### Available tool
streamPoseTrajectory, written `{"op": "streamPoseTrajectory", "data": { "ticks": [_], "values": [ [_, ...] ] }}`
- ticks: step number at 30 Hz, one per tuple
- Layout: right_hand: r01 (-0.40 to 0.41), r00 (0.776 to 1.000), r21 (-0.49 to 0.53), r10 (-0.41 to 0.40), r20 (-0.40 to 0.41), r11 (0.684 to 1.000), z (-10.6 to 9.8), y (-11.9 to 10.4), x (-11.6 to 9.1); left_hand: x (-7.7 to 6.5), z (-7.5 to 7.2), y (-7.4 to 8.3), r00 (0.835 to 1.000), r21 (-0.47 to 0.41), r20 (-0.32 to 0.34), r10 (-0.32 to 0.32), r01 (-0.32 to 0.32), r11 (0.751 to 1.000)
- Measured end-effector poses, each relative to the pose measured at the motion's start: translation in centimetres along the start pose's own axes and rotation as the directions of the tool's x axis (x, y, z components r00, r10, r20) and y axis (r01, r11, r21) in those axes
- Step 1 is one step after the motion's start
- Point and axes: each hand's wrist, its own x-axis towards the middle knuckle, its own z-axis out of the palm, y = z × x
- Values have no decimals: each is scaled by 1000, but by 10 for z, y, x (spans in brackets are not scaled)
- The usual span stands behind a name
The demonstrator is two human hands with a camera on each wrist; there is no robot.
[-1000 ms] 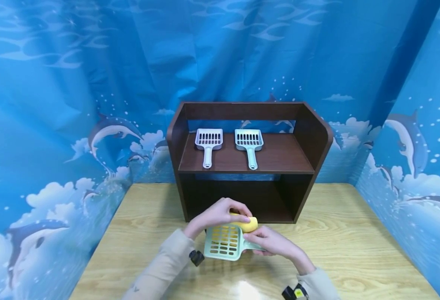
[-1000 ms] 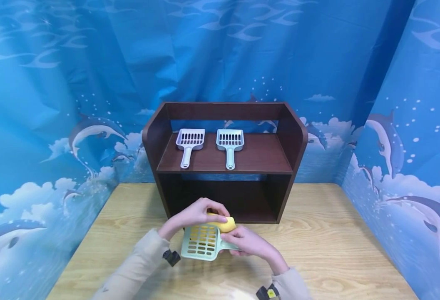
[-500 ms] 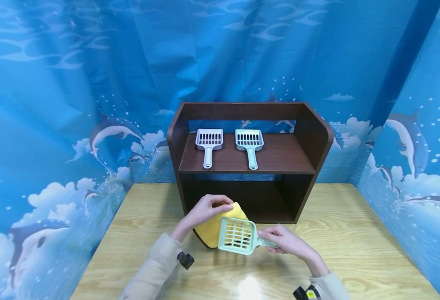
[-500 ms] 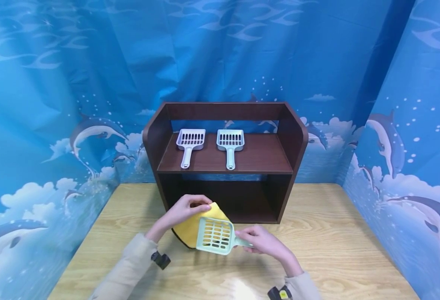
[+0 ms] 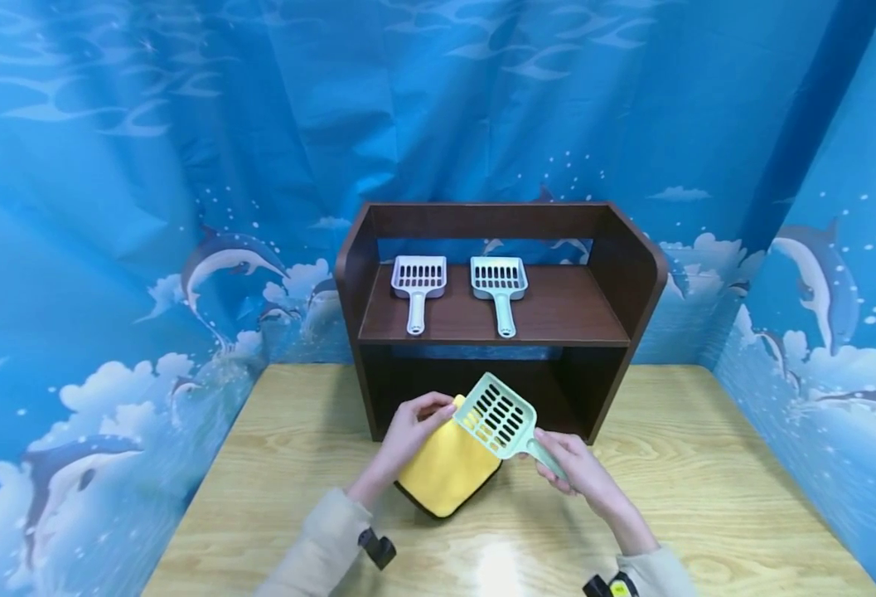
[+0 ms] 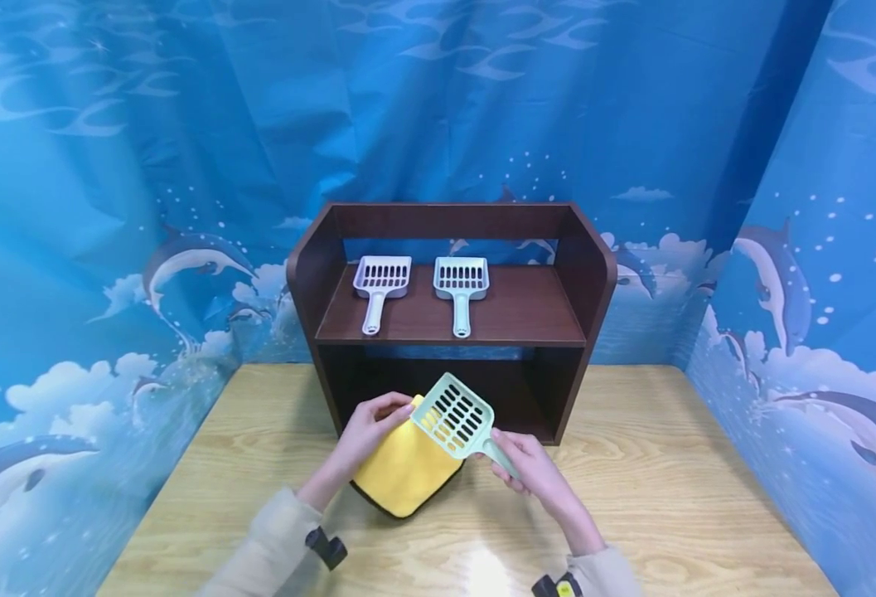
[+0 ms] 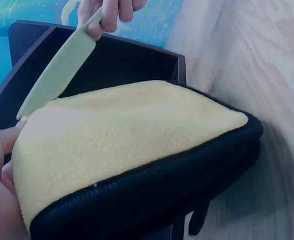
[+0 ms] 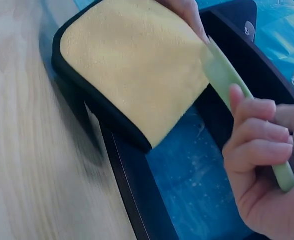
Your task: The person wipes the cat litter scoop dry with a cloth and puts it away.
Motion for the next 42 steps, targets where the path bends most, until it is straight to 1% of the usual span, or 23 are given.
{"op": "streamPoseTrajectory", "data": {
  "ticks": [3, 5, 8, 10, 13, 17, 19, 21, 23, 26, 27, 29, 32, 33, 34, 35, 37, 39, 42],
  "values": [
    [-25, 995, 42, 29, -97, 999, 8, 0, -1, -3, 6, 0, 997, -31, -82, -9, 6, 999],
    [-53, 985, 81, 65, -160, 995, 16, -1, -2, -4, 10, 0, 990, -67, -142, -19, 10, 998],
    [-94, 963, 129, 123, -239, 987, 32, -3, -4, -3, 15, 0, 976, -133, -215, -41, 12, 991],
    [-107, 950, 161, 149, -274, 981, 44, -4, -6, -2, 19, 1, 967, -165, -251, -54, 12, 986],
    [-104, 932, 206, 168, -321, 973, 63, -5, -7, -1, 26, 2, 951, -178, -299, -77, 24, 984],
    [-65, 922, 276, 164, -351, 959, 84, -4, -5, -4, 36, 2, 932, -182, -348, -98, 35, 983],
    [-44, 918, 301, 157, -363, 953, 90, -3, -3, -7, 41, 3, 927, -184, -362, -97, 31, 983],
    [-21, 915, 317, 147, -377, 948, 95, -2, 1, -10, 47, 3, 926, -189, -367, -91, 21, 982],
    [-5, 907, 330, 143, -396, 944, 97, -2, 6, -14, 52, 3, 931, -188, -357, -76, 8, 982],
    [29, 894, 365, 139, -426, 930, 98, -3, 13, -19, 59, 1, 943, -175, -331, -37, -23, 984],
    [40, 888, 379, 141, -438, 925, 97, -4, 15, -21, 62, 0, 947, -163, -322, -9, -47, 985],
    [63, 879, 403, 140, -455, 913, 96, -6, 18, -25, 66, -1, 955, -163, -297, 18, -69, 984],
    [73, 873, 413, 142, -467, 908, 93, -8, 19, -27, 70, 0, 964, -193, -267, -7, -46, 980],
    [71, 873, 415, 145, -466, 907, 93, -9, 18, -27, 70, 0, 965, -210, -262, -26, -31, 977],
    [66, 874, 416, 148, -463, 907, 93, -9, 18, -27, 70, 1, 965, -230, -256, -60, -1, 973],
    [59, 874, 416, 153, -460, 908, 94, -9, 17, -26, 70, 0, 963, -237, -259, -80, 17, 971],
    [50, 877, 419, 161, -453, 907, 95, -8, 15, -24, 68, 0, 957, -235, -274, -94, 28, 972],
    [42, 880, 418, 164, -446, 907, 97, -8, 13, -22, 66, -1, 951, -226, -295, -94, 26, 974],
    [35, 888, 398, 154, -434, 917, 100, -7, 10, -19, 62, 0, 940, -216, -327, -93, 22, 976]
  ]
}}
